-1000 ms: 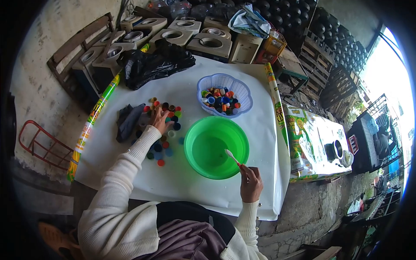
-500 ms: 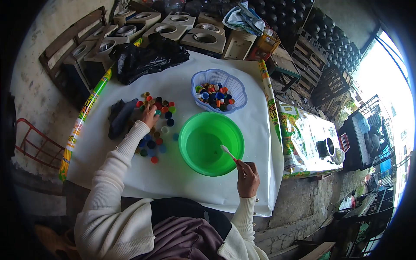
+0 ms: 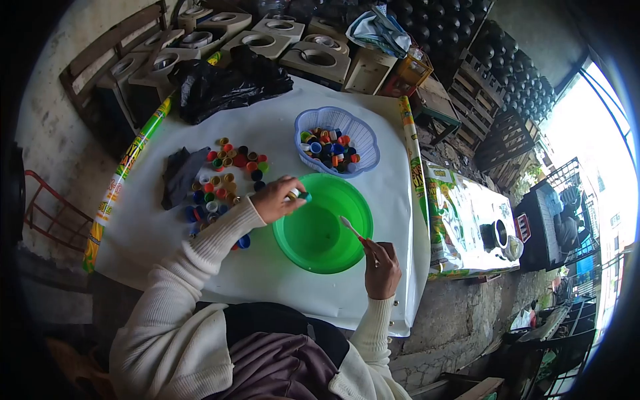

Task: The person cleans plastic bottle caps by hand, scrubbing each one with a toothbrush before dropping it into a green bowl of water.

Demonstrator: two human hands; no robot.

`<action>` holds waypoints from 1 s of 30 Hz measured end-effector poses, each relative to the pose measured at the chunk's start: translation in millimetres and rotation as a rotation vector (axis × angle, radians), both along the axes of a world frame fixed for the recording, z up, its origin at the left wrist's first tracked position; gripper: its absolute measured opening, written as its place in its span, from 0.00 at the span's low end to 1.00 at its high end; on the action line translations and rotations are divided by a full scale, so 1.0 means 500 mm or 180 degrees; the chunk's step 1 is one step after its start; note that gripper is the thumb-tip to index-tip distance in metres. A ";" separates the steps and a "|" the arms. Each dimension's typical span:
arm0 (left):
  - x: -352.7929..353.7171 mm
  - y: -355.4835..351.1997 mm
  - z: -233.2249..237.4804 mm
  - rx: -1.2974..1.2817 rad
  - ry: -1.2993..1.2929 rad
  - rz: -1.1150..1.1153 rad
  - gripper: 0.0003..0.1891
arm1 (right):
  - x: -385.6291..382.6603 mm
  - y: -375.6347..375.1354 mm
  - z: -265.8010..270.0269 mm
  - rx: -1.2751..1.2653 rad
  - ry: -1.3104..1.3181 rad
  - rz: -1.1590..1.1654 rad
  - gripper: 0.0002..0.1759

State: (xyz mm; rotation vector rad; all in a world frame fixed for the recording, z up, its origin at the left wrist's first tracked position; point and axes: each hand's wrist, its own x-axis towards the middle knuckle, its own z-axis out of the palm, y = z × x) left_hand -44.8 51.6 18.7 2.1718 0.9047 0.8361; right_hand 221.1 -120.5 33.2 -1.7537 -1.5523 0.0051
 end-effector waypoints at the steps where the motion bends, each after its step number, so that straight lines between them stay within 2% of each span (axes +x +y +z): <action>1: 0.030 -0.011 -0.016 -0.0110 0.0106 -0.0035 0.15 | -0.001 0.008 0.006 -0.0020 -0.0116 0.0016 0.08; 3: 0.068 -0.030 -0.011 -0.0412 0.0411 -0.0128 0.16 | -0.003 0.024 0.019 -0.0095 -0.0304 0.0072 0.10; 6: 0.099 -0.022 -0.038 -0.0233 0.0775 -0.0195 0.16 | -0.019 0.045 0.046 -0.0466 -0.0637 0.0105 0.13; 7: 0.104 -0.016 -0.042 -0.0403 0.0748 -0.0266 0.18 | -0.024 0.053 0.051 -0.0569 -0.0701 0.0119 0.14; 11: 0.109 0.001 -0.052 -0.0356 0.0479 -0.0215 0.17 | -0.030 0.094 0.038 -0.0503 -0.1097 0.0378 0.16; 13: 0.098 0.009 -0.021 -0.0300 0.0370 -0.0102 0.17 | -0.045 0.100 0.041 -0.0540 -0.0931 0.0380 0.17; 15: 0.083 0.025 0.000 -0.0745 -0.0300 -0.0133 0.16 | -0.051 0.106 0.043 -0.0371 -0.0765 0.0557 0.17; 18: 0.080 0.063 -0.009 -0.1632 -0.1606 -0.0229 0.15 | -0.059 0.111 0.029 -0.0298 0.0125 0.0699 0.16; 21: 0.063 0.041 0.078 -0.2510 -0.2739 0.0106 0.13 | -0.086 0.104 0.032 -0.0427 0.0617 0.1004 0.17; 24: 0.062 0.056 0.092 -0.2566 -0.3576 0.0319 0.12 | -0.111 0.095 0.028 -0.1230 0.2444 0.1226 0.20; 30: 0.096 0.059 0.140 -0.2564 -0.4331 0.0203 0.10 | -0.185 0.103 0.050 -0.1727 0.3573 0.1583 0.28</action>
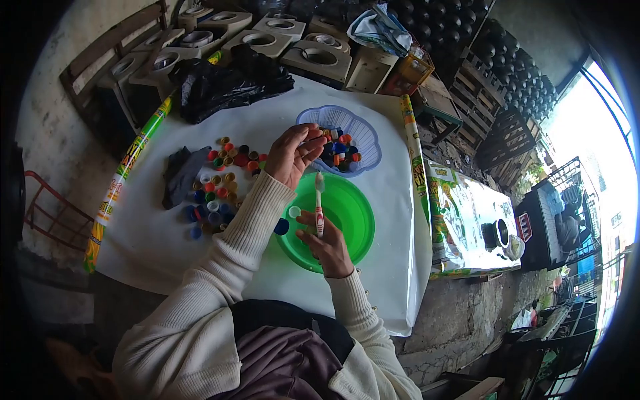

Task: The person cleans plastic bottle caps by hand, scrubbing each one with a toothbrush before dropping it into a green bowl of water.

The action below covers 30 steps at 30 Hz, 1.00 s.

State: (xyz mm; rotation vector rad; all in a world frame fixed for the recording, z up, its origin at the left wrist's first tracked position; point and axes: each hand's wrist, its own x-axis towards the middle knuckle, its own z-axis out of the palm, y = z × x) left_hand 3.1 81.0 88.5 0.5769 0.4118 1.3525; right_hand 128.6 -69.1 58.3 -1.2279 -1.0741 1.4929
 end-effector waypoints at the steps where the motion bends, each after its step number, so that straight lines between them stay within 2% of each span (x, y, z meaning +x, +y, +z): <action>1: 0.006 0.000 0.004 0.0018 -0.0103 -0.0031 0.10 | -0.008 0.002 0.002 -0.0045 0.0126 0.0034 0.28; 2: 0.009 0.001 0.005 0.0007 -0.0157 -0.0043 0.10 | -0.012 0.004 0.003 -0.0087 0.0251 0.0070 0.28; 6: 0.016 0.005 -0.010 -0.0070 -0.0309 -0.0103 0.11 | 0.002 0.010 -0.021 -0.0078 -0.0280 0.0104 0.24; 8: 0.007 0.012 -0.027 -0.0141 -0.0361 -0.0241 0.12 | 0.027 0.018 -0.036 0.0186 -0.0597 -0.0094 0.23; 10: -0.011 0.015 -0.043 -0.0245 -0.0414 -0.0487 0.13 | 0.053 0.018 -0.037 0.0441 -0.1167 -0.0259 0.23; 14: -0.035 0.002 -0.068 -0.0368 0.0083 -0.0739 0.16 | 0.120 0.022 -0.073 0.1267 -0.2255 -0.0666 0.24; 15: -0.037 -0.003 -0.074 -0.0199 0.0430 -0.0811 0.16 | 0.126 0.025 -0.076 0.1481 -0.2405 -0.0781 0.22; 16: -0.033 -0.005 -0.090 0.0149 0.1168 -0.0965 0.16 | 0.132 0.023 -0.076 0.1686 -0.2553 -0.0892 0.21; 17: -0.028 -0.004 -0.111 0.0506 0.1901 -0.1106 0.15 | 0.140 0.015 -0.070 0.1331 -0.2749 -0.0898 0.20; 18: -0.027 -0.013 -0.117 0.0869 0.2632 -0.1237 0.15 | 0.141 0.009 -0.063 0.1361 -0.2981 -0.0897 0.20; 21: -0.017 -0.069 -0.138 0.2461 0.5439 -0.1110 0.12 | 0.140 -0.002 -0.048 0.1259 -0.3601 -0.0804 0.20; 23: -0.007 -0.081 -0.192 0.3030 0.6218 -0.0850 0.10 | 0.135 -0.001 -0.038 0.0928 -0.3898 -0.0638 0.20; 24: -0.005 -0.087 -0.189 0.3324 0.6602 -0.0694 0.10 | 0.131 0.004 -0.037 0.0967 -0.4048 -0.0614 0.19; 28: 0.004 -0.104 -0.166 0.2887 0.7043 -0.1038 0.08 | 0.127 0.024 -0.069 0.1214 -0.4635 -0.0562 0.17; 30: -0.002 -0.111 -0.151 0.2952 0.7038 -0.1075 0.07 | 0.122 0.033 -0.074 0.1261 -0.4860 -0.0503 0.16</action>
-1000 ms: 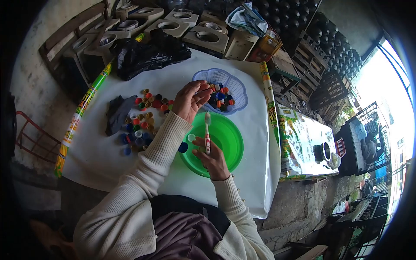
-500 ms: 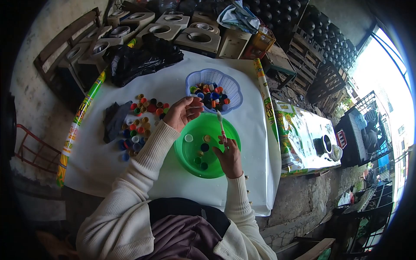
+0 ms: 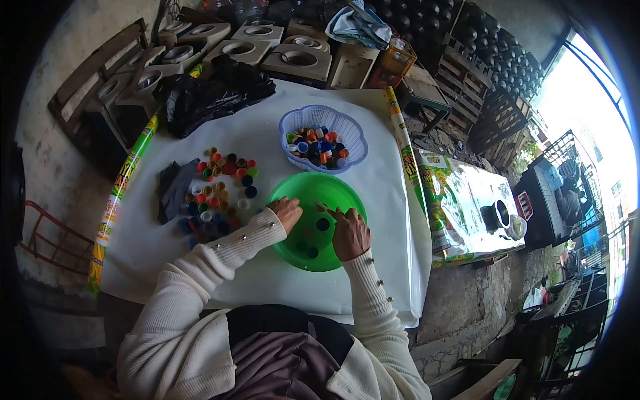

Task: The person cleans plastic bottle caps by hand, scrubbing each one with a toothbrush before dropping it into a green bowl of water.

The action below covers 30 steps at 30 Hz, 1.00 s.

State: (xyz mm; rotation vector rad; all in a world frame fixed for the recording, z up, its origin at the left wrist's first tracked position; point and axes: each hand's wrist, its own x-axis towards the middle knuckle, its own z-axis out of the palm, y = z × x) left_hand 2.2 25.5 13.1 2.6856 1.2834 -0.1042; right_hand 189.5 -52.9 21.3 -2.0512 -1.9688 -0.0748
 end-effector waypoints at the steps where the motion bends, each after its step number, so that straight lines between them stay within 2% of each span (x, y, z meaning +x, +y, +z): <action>1: -0.003 -0.001 0.003 0.0001 0.0010 -0.0027 0.07 | 0.000 0.003 0.006 -0.0120 0.0041 0.0061 0.16; 3: -0.006 0.008 -0.015 -0.0022 -0.0187 -0.0017 0.05 | 0.003 0.006 0.020 -0.0365 0.0117 0.0188 0.15; 6: -0.009 0.019 -0.039 0.0038 -0.0408 0.0038 0.04 | 0.009 0.010 0.006 0.0269 0.0146 -0.0003 0.12; 7: -0.011 0.019 -0.044 0.0072 -0.0468 0.0059 0.04 | 0.012 0.009 0.011 0.0046 0.0163 0.0051 0.11; 9: -0.021 0.005 -0.045 0.0233 -0.1018 0.0011 0.06 | 0.014 0.004 0.026 -0.0406 0.0201 0.0149 0.12; 12: -0.029 -0.012 -0.029 0.0006 -0.1442 0.0099 0.10 | 0.011 0.011 0.010 -0.0180 0.0127 0.0026 0.12; 15: -0.037 -0.023 -0.025 -0.0191 -0.1627 0.0158 0.13 | 0.016 0.015 -0.022 0.0029 0.0008 0.0181 0.06; 18: -0.047 -0.027 -0.033 -0.0163 -0.1898 0.0192 0.16 | 0.026 0.020 -0.041 -0.0353 -0.0327 0.0151 0.08; 21: -0.060 -0.029 -0.035 -0.0003 -0.2093 0.0193 0.17 | 0.024 0.019 -0.029 -0.0119 -0.0254 0.0046 0.09; 24: -0.070 -0.030 -0.028 0.0177 -0.2184 0.0170 0.18 | 0.012 0.008 0.010 -0.0341 -0.0057 0.0016 0.09; 27: -0.067 -0.033 -0.014 0.0142 -0.2373 0.0247 0.19 | 0.017 0.006 -0.004 0.0090 -0.0109 0.0179 0.09; 30: -0.066 -0.032 -0.014 0.0041 -0.2698 0.0240 0.17 | 0.021 0.003 0.002 0.0089 0.0235 0.0221 0.09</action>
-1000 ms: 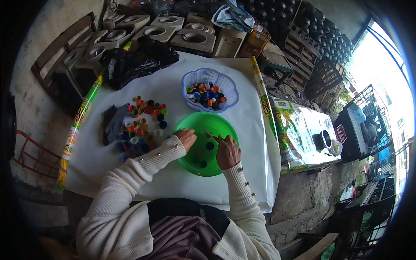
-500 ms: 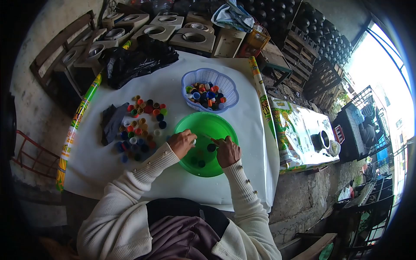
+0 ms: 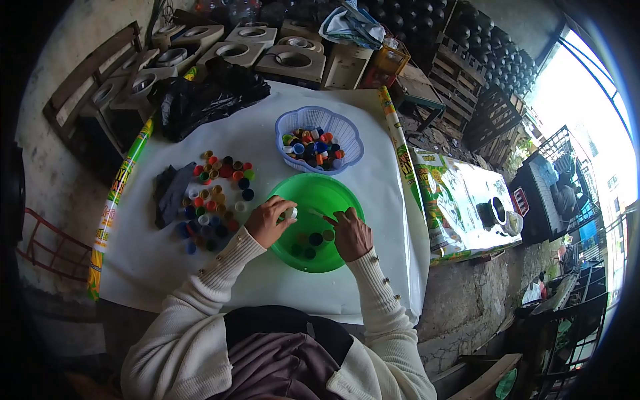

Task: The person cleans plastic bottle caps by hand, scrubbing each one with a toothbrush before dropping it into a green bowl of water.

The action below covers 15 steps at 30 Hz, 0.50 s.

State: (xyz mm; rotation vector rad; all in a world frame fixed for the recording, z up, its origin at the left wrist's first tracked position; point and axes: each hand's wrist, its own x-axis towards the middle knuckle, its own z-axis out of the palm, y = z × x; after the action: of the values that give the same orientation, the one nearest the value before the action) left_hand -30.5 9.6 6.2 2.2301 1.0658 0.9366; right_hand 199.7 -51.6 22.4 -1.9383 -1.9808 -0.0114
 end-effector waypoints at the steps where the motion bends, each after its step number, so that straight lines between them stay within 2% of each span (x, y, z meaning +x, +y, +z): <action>1: -0.001 0.001 -0.001 -0.0012 -0.0123 -0.0030 0.17 | 0.003 -0.004 0.008 -0.0019 -0.0019 0.0021 0.09; 4: -0.011 0.007 0.008 -0.0463 -0.0304 -0.0286 0.17 | 0.007 -0.024 0.037 -0.0075 -0.0038 0.0104 0.11; 7: -0.010 0.006 0.022 -0.1888 -0.0967 -0.0532 0.15 | 0.003 -0.046 0.053 -0.0034 0.0105 0.0069 0.12; 10: -0.002 0.021 -0.006 -0.2448 -0.1900 -0.1012 0.15 | -0.008 -0.071 0.065 0.0146 0.0538 -0.0134 0.12; 13: 0.003 0.020 -0.003 -0.2959 -0.2119 -0.0934 0.15 | -0.037 -0.103 0.079 0.0214 0.1244 -0.0195 0.11; 15: 0.005 0.022 -0.010 -0.3016 -0.2215 -0.0887 0.15 | -0.052 -0.115 0.048 0.0365 0.1583 -0.0008 0.10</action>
State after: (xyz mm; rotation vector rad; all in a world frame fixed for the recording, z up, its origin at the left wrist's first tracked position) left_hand -27.9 20.6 1.4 1.1009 0.6292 0.7541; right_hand 174.0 -108.9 46.5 -1.6689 -1.6101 0.3181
